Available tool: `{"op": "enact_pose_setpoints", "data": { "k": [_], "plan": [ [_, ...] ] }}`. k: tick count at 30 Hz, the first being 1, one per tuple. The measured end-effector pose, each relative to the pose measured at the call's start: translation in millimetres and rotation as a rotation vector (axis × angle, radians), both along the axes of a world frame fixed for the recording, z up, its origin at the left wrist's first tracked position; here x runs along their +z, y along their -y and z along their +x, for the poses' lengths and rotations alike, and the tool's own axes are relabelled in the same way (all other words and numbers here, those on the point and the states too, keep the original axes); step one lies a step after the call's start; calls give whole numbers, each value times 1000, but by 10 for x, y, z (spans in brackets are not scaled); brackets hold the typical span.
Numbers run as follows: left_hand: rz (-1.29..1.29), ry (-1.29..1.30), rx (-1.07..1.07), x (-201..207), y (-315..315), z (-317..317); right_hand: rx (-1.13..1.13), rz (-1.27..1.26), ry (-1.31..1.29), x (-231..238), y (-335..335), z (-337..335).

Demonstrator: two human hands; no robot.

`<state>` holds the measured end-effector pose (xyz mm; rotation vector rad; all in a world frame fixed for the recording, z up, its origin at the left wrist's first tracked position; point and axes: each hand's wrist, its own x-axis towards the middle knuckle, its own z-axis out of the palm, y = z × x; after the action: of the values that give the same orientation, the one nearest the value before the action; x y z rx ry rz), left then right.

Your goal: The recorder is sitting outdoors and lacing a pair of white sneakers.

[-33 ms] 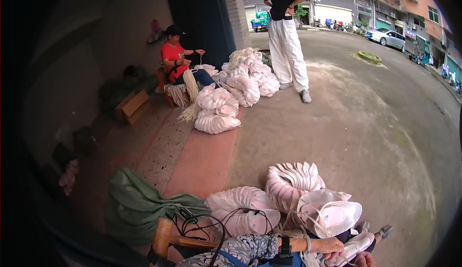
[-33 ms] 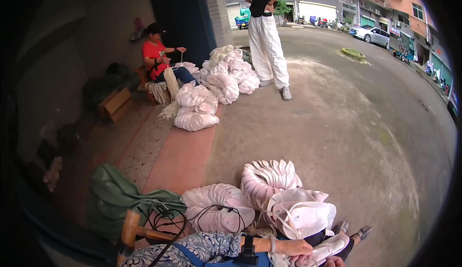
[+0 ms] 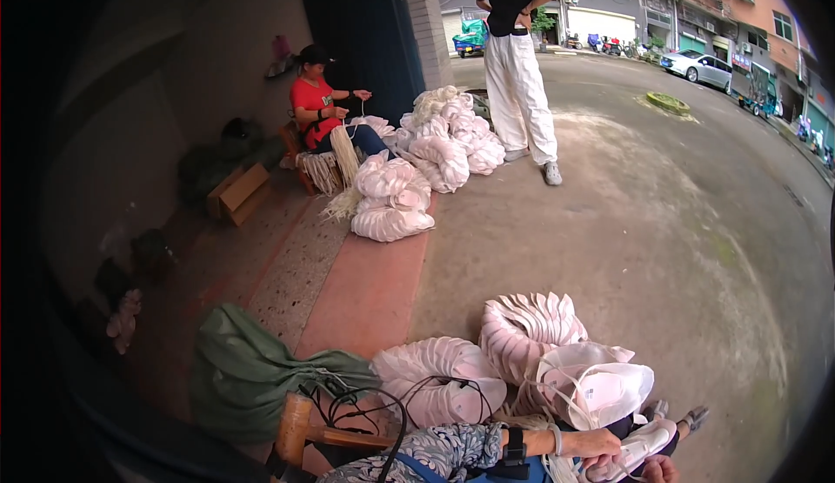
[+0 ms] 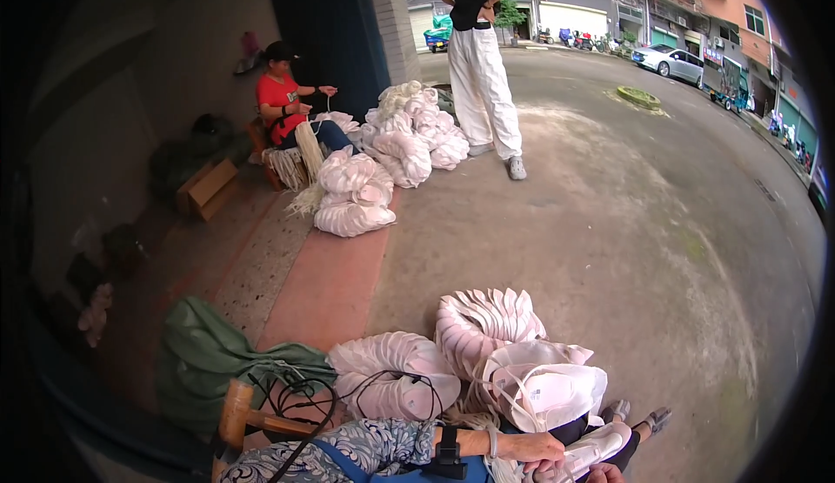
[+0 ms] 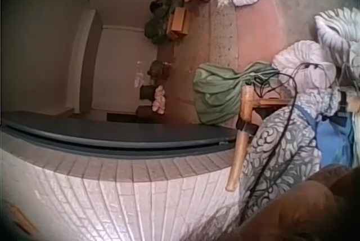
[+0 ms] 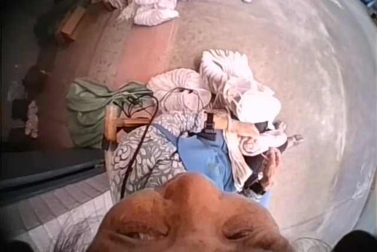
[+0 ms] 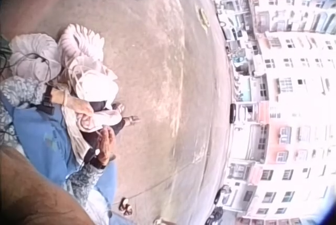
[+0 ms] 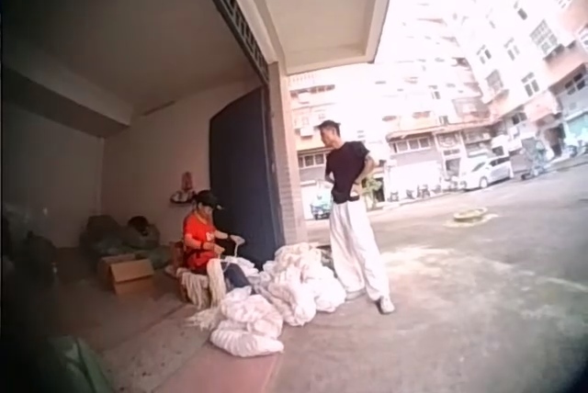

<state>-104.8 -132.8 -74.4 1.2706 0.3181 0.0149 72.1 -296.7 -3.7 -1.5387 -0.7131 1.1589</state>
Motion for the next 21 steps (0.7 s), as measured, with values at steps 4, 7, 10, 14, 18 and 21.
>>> {"op": "enact_pose_setpoints", "data": {
  "k": [4, 7, 10, 14, 18, 21],
  "plan": [
    [25, -61, 39, -38, -47, 25, -80, -20, -29, 69, 92, 29],
    [50, -44, 126, -6, 7, 92, -135, 91, -142, 105, 89, 11],
    [-31, -18, 196, 99, 178, 226, -203, 151, -212, 142, 11, -80],
    [-185, 81, 108, 258, 311, 324, -3, 230, -37, 160, -122, -239],
    [-78, 97, 9, 352, 269, 248, 70, 234, -184, 212, -91, -249],
    [-122, 128, 3, 379, 230, 198, 109, 352, -307, 224, -26, -273]
  ]
}}
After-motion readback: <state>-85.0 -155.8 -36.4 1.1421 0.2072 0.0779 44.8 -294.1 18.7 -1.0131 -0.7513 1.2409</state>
